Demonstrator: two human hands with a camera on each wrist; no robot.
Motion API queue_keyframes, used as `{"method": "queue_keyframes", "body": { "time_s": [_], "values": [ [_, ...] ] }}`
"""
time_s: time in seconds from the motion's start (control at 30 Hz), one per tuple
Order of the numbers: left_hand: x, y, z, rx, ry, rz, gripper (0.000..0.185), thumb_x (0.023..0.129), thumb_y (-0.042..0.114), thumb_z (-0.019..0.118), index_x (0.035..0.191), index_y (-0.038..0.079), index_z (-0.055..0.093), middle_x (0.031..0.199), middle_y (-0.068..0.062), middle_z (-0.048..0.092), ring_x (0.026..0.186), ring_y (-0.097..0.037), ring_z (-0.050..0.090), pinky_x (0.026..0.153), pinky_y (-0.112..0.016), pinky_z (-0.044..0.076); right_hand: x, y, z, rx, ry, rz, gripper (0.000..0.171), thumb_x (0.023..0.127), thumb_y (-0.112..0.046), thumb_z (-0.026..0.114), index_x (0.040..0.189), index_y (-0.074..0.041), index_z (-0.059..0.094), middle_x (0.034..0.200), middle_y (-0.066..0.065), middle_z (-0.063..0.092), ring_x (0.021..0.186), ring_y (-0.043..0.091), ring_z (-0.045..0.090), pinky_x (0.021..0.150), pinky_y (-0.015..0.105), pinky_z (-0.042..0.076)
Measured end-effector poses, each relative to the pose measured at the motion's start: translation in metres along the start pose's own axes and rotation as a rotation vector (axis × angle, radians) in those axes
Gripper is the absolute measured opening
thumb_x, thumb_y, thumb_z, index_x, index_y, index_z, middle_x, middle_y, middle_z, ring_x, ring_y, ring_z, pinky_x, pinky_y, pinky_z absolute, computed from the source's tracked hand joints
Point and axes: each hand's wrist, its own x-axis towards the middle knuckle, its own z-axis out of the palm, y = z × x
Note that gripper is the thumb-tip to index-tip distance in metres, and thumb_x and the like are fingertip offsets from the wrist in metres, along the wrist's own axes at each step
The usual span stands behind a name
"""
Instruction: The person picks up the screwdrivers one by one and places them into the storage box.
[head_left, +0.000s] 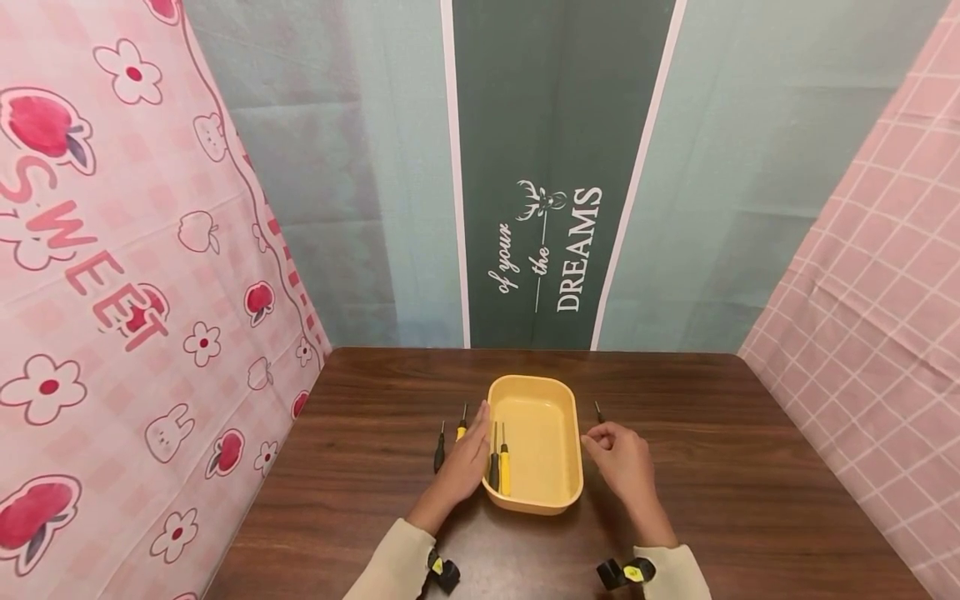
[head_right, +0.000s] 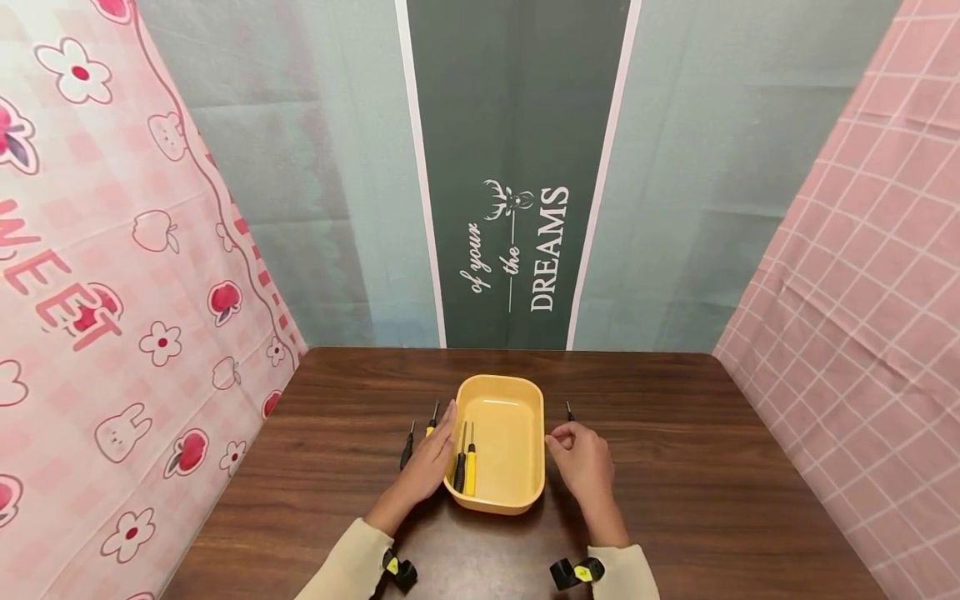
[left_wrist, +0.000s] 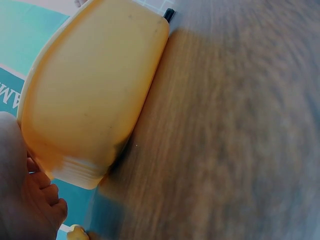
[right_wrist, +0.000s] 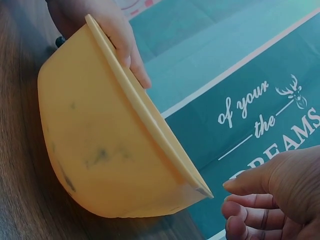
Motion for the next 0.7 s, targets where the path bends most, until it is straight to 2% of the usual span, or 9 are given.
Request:
{"method": "queue_keyframes", "body": {
  "time_s": [0.7],
  "values": [
    [-0.002, -0.003, 0.002, -0.012, 0.004, 0.012, 0.054, 0.112, 0.011, 0.032, 0.162, 0.001, 0.016, 0.169, -0.002, 0.007, 0.154, -0.033, 0.017, 0.119, -0.058, 0.021, -0.005, 0.013, 0.001, -0.007, 0.032, 0.026, 0.015, 0.09, -0.018, 0.077, 0.094, -0.004, 0.074, 0.068, 0.001, 0.061, 0.057, 0.015, 0.051, 0.05, 0.029, 0.04]
  ]
}}
